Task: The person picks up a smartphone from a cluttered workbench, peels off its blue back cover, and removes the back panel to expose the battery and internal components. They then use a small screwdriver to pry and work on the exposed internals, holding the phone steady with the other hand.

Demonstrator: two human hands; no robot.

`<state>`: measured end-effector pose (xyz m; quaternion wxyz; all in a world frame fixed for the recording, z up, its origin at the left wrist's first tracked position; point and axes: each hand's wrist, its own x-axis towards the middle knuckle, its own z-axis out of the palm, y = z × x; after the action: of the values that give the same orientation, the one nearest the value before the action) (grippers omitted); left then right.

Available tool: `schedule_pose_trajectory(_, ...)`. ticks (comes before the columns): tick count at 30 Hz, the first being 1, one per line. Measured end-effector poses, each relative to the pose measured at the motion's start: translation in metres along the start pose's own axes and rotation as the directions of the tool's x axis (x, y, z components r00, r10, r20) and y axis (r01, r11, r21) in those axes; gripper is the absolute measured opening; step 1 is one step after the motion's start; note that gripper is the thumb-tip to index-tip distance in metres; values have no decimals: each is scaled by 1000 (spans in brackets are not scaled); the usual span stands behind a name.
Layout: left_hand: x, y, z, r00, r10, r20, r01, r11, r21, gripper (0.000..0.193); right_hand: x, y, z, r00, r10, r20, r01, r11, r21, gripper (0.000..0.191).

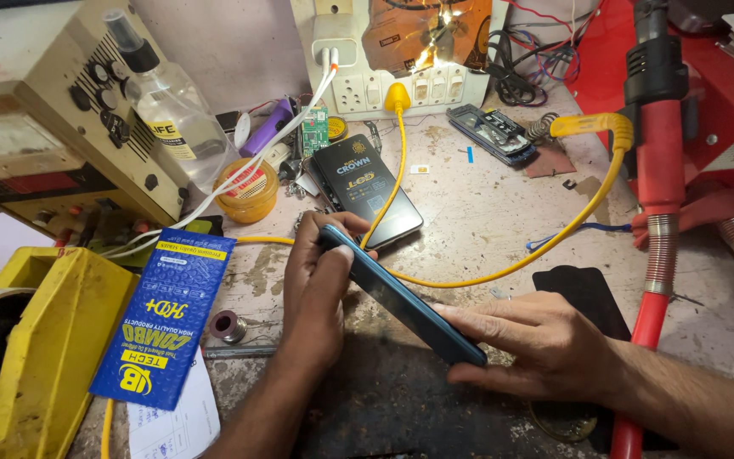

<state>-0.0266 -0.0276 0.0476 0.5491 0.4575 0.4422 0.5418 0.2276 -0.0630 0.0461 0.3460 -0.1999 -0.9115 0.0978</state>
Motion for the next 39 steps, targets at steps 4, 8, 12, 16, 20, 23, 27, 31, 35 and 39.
schedule_pose_trajectory(4,2,-6,-5,998,38,58,-32,994,-104,18,1,-1,0,999,-31,-33,30,999,-36,59)
schedule_pose_trajectory(8,6,-16,-5,973,198,120,-148,930,-336,15,0,-1,0,999,-29,-12,28,998,-64,60)
schedule_pose_trajectory(12,9,-21,-3,947,297,123,-226,887,-403,15,-1,0,1,998,-47,-31,45,996,-80,61)
schedule_pose_trajectory(16,8,-21,-6,952,274,136,-197,890,-412,16,-1,0,2,999,-37,-20,35,997,-69,61)
schedule_pose_trajectory(20,8,-19,-6,946,293,140,-233,912,-337,16,0,0,1,997,-77,-31,74,994,-77,60)
schedule_pose_trajectory(23,6,-17,-5,953,285,106,-266,950,-166,15,-1,1,1,1000,-26,-6,26,997,-69,61)
schedule_pose_trajectory(27,3,-12,-6,988,150,45,-151,988,22,18,-1,1,0,1000,2,-17,-3,998,-67,61)
schedule_pose_trajectory(31,3,-9,-8,936,343,83,-353,915,197,17,-1,0,0,999,-39,-23,36,995,-93,60)
schedule_pose_trajectory(35,5,-12,-10,938,332,103,-345,920,183,21,-2,-3,1,996,-84,-15,81,990,-119,59)
schedule_pose_trajectory(39,8,-16,-10,945,288,153,-291,957,-2,18,-3,-3,2,996,-83,-21,80,990,-117,59)
